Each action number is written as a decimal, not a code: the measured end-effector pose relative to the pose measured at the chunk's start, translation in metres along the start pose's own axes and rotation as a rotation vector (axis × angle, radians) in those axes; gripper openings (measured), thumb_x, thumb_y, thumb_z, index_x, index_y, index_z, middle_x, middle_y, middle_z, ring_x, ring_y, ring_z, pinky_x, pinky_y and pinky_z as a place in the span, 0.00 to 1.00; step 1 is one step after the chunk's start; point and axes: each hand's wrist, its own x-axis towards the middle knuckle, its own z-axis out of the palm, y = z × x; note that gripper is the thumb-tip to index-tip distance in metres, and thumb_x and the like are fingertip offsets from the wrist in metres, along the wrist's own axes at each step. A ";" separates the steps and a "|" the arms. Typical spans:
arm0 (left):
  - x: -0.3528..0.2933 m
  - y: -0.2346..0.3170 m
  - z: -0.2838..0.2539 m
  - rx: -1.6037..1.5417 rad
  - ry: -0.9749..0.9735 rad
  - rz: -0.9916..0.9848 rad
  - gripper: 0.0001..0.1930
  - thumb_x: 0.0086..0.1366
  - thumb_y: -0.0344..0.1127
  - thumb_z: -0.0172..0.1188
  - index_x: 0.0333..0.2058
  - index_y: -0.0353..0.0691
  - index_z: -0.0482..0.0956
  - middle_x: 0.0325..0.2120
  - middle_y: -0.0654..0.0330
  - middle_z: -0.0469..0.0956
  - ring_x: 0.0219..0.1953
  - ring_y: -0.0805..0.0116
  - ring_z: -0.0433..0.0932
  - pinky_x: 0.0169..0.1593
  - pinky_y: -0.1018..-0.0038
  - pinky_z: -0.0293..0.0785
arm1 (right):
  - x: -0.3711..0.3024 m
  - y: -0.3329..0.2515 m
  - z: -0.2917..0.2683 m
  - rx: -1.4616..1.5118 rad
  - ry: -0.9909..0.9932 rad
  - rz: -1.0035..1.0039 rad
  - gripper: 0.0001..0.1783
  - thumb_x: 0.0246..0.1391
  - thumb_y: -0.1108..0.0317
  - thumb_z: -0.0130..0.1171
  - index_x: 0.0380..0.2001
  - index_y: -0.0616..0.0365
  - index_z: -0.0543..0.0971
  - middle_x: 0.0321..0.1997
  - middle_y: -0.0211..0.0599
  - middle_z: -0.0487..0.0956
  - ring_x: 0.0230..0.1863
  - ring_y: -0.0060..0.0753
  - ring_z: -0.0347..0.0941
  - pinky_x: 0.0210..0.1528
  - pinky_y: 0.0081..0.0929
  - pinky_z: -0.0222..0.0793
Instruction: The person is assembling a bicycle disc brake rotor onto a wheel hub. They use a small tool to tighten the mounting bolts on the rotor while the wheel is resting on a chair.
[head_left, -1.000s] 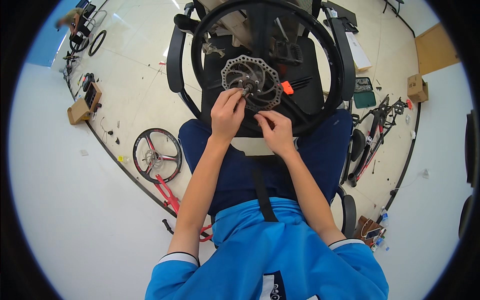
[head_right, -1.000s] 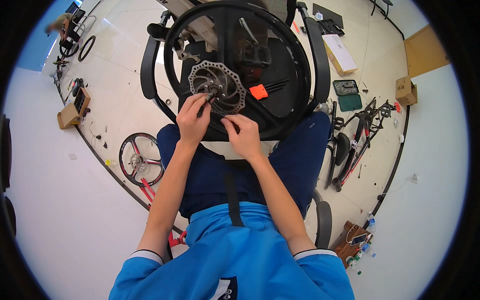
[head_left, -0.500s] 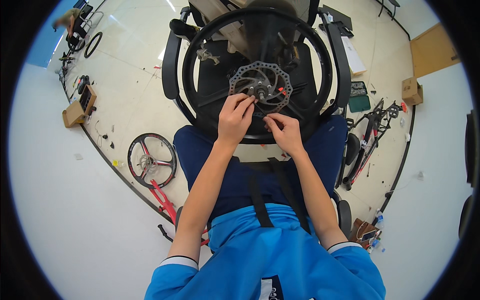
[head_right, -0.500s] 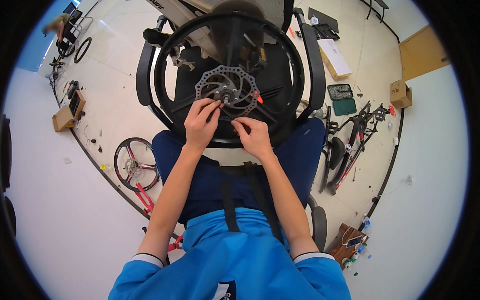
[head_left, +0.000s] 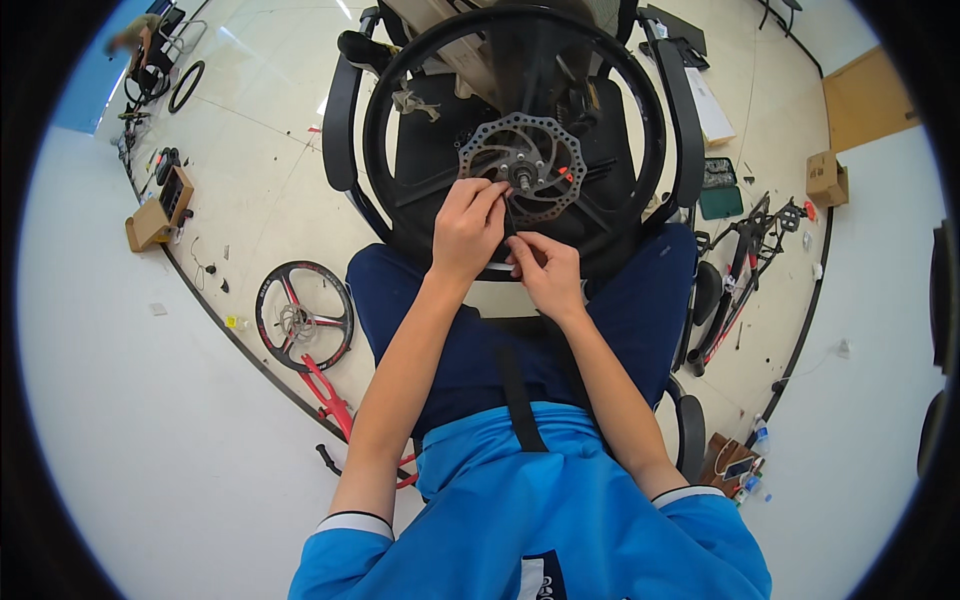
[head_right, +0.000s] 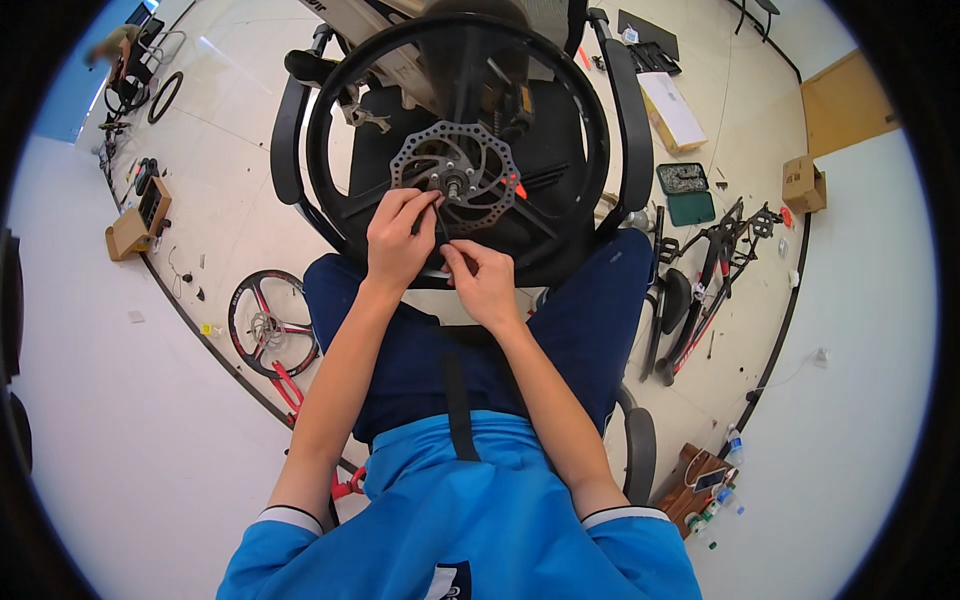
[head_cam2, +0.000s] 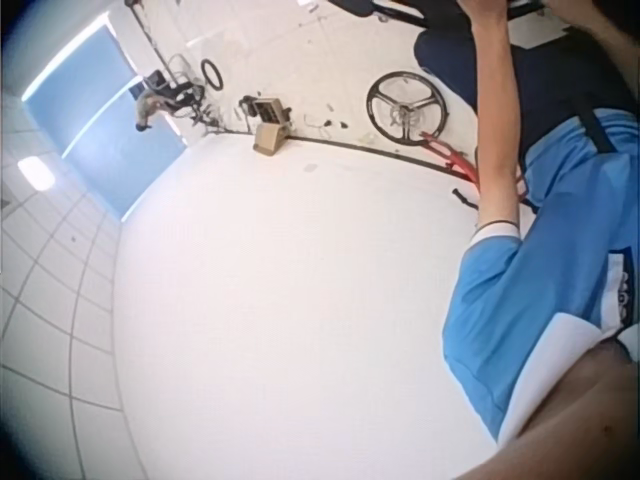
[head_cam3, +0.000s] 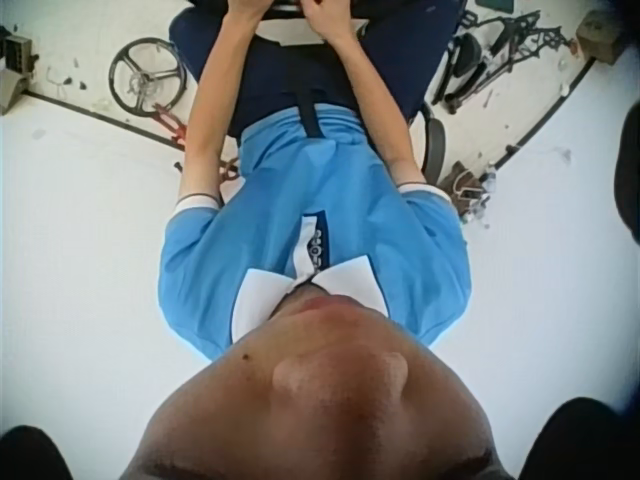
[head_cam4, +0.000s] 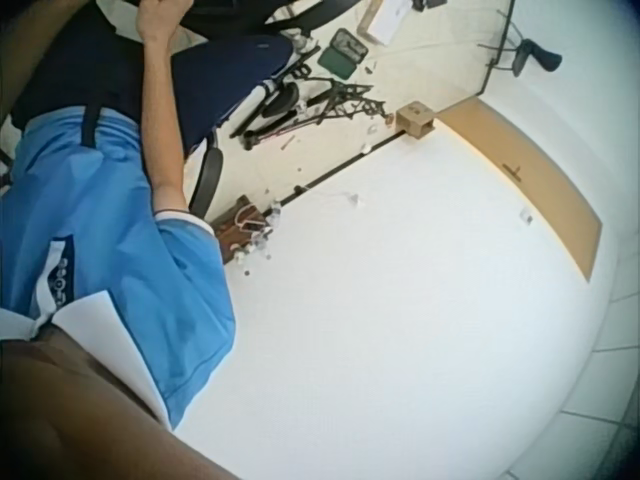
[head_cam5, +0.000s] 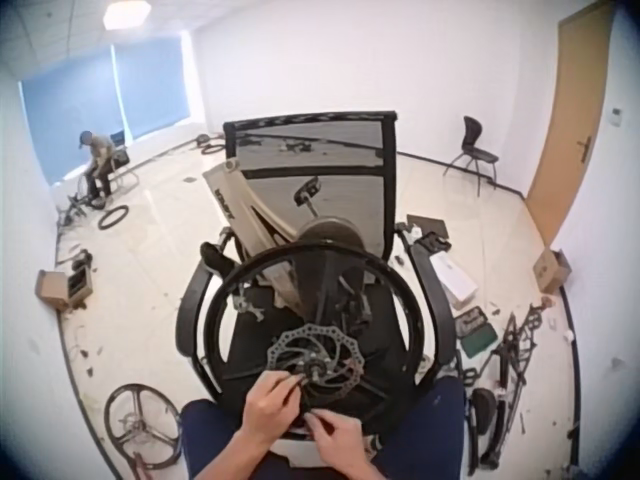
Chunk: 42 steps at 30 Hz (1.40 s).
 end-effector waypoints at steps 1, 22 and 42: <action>0.000 0.000 0.000 0.011 -0.004 0.011 0.08 0.55 0.19 0.66 0.35 0.32 0.84 0.32 0.56 0.78 0.33 0.57 0.79 0.37 0.67 0.77 | 0.001 0.001 0.003 0.034 -0.020 0.038 0.10 0.66 0.69 0.58 0.40 0.66 0.83 0.27 0.31 0.82 0.25 0.17 0.76 0.25 0.17 0.70; 0.005 -0.006 0.003 -0.009 -0.055 0.050 0.07 0.53 0.19 0.65 0.33 0.32 0.82 0.31 0.55 0.79 0.34 0.55 0.78 0.40 0.66 0.76 | 0.030 -0.020 -0.052 -0.142 -0.273 0.124 0.15 0.64 0.65 0.59 0.31 0.67 0.84 0.18 0.27 0.75 0.21 0.15 0.68 0.25 0.20 0.64; 0.003 -0.004 0.000 -0.004 -0.068 0.028 0.07 0.55 0.20 0.66 0.35 0.31 0.83 0.32 0.53 0.80 0.35 0.55 0.80 0.40 0.67 0.78 | 0.014 -0.030 -0.037 -0.398 -0.128 -0.084 0.11 0.63 0.67 0.57 0.34 0.66 0.81 0.22 0.47 0.80 0.23 0.41 0.79 0.29 0.33 0.72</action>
